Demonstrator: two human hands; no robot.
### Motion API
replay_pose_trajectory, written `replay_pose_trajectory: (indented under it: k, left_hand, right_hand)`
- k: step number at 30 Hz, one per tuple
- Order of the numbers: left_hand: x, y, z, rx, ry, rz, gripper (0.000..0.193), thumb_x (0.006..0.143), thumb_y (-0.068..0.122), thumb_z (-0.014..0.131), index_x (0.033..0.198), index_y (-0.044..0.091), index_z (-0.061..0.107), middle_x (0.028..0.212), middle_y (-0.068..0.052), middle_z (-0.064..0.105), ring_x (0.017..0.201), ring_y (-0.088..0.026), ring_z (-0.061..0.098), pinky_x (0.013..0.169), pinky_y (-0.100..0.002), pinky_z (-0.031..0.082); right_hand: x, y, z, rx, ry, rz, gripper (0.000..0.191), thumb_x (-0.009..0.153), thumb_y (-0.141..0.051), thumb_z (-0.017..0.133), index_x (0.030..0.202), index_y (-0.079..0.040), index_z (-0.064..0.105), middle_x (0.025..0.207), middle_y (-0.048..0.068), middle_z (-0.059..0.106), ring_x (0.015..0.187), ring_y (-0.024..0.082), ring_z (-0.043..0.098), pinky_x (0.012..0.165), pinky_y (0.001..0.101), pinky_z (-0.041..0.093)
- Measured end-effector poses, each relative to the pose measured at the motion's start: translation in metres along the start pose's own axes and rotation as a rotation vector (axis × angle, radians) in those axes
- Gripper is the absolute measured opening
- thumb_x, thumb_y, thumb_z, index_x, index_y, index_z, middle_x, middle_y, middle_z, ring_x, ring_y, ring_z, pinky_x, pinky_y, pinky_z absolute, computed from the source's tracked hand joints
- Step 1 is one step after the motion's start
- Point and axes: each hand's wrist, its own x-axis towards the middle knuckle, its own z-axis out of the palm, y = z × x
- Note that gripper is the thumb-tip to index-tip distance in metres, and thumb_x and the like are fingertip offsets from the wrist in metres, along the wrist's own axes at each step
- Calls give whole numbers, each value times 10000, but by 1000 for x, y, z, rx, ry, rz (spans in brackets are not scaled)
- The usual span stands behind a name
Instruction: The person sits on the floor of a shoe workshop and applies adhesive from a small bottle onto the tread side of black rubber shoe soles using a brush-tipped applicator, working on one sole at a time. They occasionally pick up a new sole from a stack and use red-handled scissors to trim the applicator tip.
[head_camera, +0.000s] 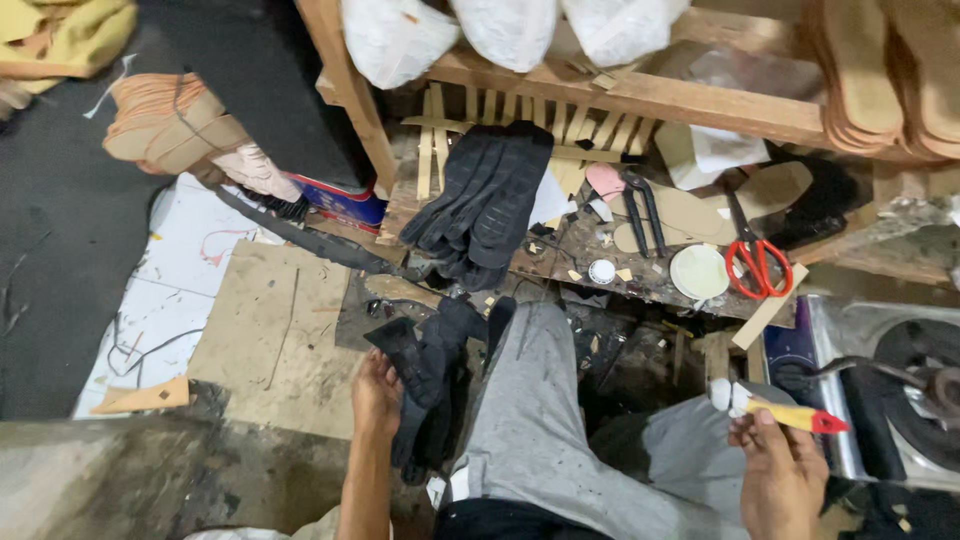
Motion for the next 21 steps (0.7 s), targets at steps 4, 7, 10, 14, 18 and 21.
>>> replay_pose_trajectory:
  k: [4,7,10,14,18,21]
  left_hand:
    - [-2,-5,2,-228,-447,160,206,1244,273,501,1218,71,468,1071,20,537,1006,-140,567,878,-317,485]
    - [-3,-8,2,-49,-178,94,465,1058,331,452,1448,86,509,1138,22,620,976,-105,588,820,-267,476]
    - [-12,-9,3,-11,-215,90,502,1034,310,465,1464,50,483,1172,10,620,1006,-109,606,838,-269,477]
    - [-39,-8,24,26,-282,12,564,1028,326,472,1522,54,459,1220,4,615,997,-120,586,873,-281,486]
    - [-76,-23,67,48,-313,-69,582,965,267,506,1499,52,423,1268,-46,628,1117,-182,620,952,-334,496]
    - [-107,-49,107,141,-456,-132,601,984,231,551,1537,15,455,1266,-98,622,1113,-218,585,916,-360,440]
  right_hand:
    - [-8,-19,14,19,16,-16,232,1101,-90,586,1277,53,638,1046,102,675,918,183,628,817,337,496]
    - [-13,-25,22,6,31,-13,235,1086,-86,586,1270,51,636,1045,97,672,912,174,622,817,334,499]
    - [-20,-30,22,-20,57,-10,233,1088,-80,587,1273,54,634,1039,98,666,905,172,618,813,326,493]
    - [-29,-38,24,30,60,-31,252,1108,-92,580,1315,43,628,1034,96,663,874,177,607,787,333,486]
    - [-42,-43,42,159,-36,75,289,1116,-151,571,1358,1,613,989,169,680,845,247,634,744,374,478]
    - [-54,-35,65,347,-144,277,335,995,-186,564,1315,-91,595,1149,125,707,1028,274,661,894,447,514]
